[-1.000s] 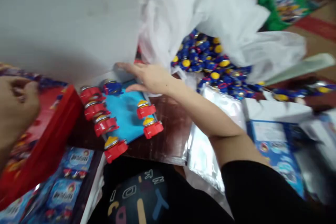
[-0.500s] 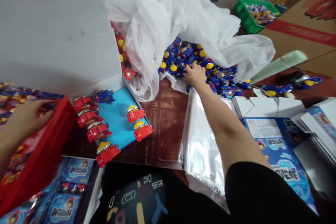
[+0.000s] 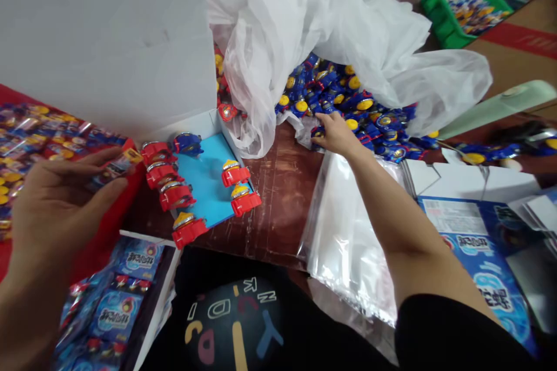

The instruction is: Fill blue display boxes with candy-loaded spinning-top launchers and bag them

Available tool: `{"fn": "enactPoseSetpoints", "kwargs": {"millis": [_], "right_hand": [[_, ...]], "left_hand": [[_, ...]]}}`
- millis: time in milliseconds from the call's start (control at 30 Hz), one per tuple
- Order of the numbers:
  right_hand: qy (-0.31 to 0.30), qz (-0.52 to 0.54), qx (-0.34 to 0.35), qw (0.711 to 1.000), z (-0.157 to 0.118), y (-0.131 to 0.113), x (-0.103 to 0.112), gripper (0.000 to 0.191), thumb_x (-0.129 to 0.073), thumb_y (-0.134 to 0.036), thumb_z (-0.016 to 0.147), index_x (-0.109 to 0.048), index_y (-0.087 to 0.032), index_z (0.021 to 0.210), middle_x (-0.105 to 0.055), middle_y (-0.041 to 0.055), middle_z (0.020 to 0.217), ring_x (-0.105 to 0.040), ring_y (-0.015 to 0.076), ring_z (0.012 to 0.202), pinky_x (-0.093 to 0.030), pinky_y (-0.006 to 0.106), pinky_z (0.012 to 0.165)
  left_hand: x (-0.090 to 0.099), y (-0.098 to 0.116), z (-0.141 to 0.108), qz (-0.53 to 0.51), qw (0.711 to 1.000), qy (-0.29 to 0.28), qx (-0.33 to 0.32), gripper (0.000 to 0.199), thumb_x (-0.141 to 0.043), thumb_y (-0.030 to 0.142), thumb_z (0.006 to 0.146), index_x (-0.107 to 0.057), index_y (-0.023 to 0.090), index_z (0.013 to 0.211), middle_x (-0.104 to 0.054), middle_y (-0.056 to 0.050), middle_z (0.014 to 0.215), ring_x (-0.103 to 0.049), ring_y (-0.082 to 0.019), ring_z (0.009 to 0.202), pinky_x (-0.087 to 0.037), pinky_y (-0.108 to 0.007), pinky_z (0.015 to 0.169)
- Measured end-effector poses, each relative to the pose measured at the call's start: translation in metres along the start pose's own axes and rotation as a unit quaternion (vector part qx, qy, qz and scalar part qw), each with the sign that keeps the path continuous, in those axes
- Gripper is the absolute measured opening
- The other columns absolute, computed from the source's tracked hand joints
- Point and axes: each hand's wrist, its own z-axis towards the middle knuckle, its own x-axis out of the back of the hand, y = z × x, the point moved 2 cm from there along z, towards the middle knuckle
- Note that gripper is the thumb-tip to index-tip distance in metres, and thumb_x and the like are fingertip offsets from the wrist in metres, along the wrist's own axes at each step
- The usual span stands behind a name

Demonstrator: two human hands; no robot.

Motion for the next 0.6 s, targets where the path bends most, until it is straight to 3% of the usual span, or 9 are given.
{"fn": "enactPoseSetpoints", "kwargs": {"millis": [100,167,233,367,467,533,600], "right_hand": [[0.003,0.031,0.038,0.999,-0.003,-0.002,-0.009,0.050,-0.082,-0.045,0.079,-0.075,-0.013,0.118,-0.062,0.0214,0.117,-0.058,0.0385,0.116,-0.050,0.054,0.106],[0.010,0.054,0.061,0.997,-0.006,-0.004,-0.017,0.036,-0.083,-0.051,0.077,-0.072,-0.021,0.093,-0.062,0.0173,0.104,-0.059,0.0348,0.103,-0.052,0.053,0.095],[0.018,0.075,0.082,0.994,-0.008,-0.007,-0.024,0.035,-0.082,-0.056,0.077,-0.065,-0.025,0.081,-0.059,0.0106,0.089,-0.056,0.0279,0.087,-0.052,0.047,0.080],[0.024,0.097,0.110,0.989,-0.016,-0.013,-0.025,0.043,-0.084,-0.059,0.070,-0.059,-0.025,0.077,-0.046,-0.0026,0.071,-0.042,0.0155,0.065,-0.042,0.034,0.064],[0.037,0.110,0.113,0.987,-0.026,-0.025,-0.005,0.043,-0.093,-0.048,0.056,-0.060,-0.029,0.077,-0.045,-0.0016,0.069,-0.043,0.0190,0.064,-0.042,0.039,0.060],[0.066,0.115,0.111,0.985,-0.037,-0.047,0.022,0.043,-0.093,-0.043,0.058,-0.065,-0.028,0.087,-0.054,0.0052,0.077,-0.055,0.0273,0.076,-0.051,0.047,0.071],[0.120,0.140,0.116,0.976,-0.055,-0.087,0.054,0.049,-0.090,-0.046,0.069,-0.068,-0.026,0.108,-0.064,0.0145,0.101,-0.063,0.0356,0.104,-0.054,0.056,0.093]], "left_hand": [[-0.014,0.000,-0.009,-0.067,0.995,0.012,-0.069,0.034,-0.087,0.025,0.084,-0.061,0.027,0.106,-0.076,0.003,0.128,-0.076,-0.024,0.113,-0.067,-0.047,0.098],[-0.024,-0.006,-0.011,-0.053,0.990,-0.024,-0.125,0.039,-0.084,0.028,0.088,-0.062,0.023,0.120,-0.076,-0.005,0.122,-0.075,-0.024,0.112,-0.066,-0.041,0.097],[-0.032,-0.010,-0.012,-0.004,0.986,-0.063,-0.156,0.044,-0.075,0.037,0.098,-0.062,0.020,0.137,-0.075,-0.010,0.128,-0.074,-0.025,0.117,-0.065,-0.041,0.101],[-0.035,-0.005,-0.016,0.026,0.982,-0.115,-0.146,0.044,-0.056,0.046,0.110,-0.065,0.019,0.143,-0.075,-0.011,0.132,-0.073,-0.025,0.119,-0.061,-0.040,0.106],[-0.032,0.002,-0.023,-0.031,0.985,-0.135,-0.102,0.045,-0.050,0.051,0.112,-0.068,0.019,0.137,-0.078,-0.010,0.113,-0.075,-0.021,0.100,-0.064,-0.032,0.091],[-0.032,0.005,-0.028,-0.055,0.980,-0.172,-0.082,0.044,-0.050,0.052,0.112,-0.068,0.019,0.135,-0.076,-0.008,0.104,-0.073,-0.018,0.088,-0.063,-0.028,0.080],[-0.036,0.009,-0.033,-0.078,0.971,-0.215,-0.069,0.042,-0.051,0.051,0.112,-0.068,0.019,0.134,-0.074,-0.007,0.100,-0.069,-0.016,0.082,-0.061,-0.025,0.074]]}}
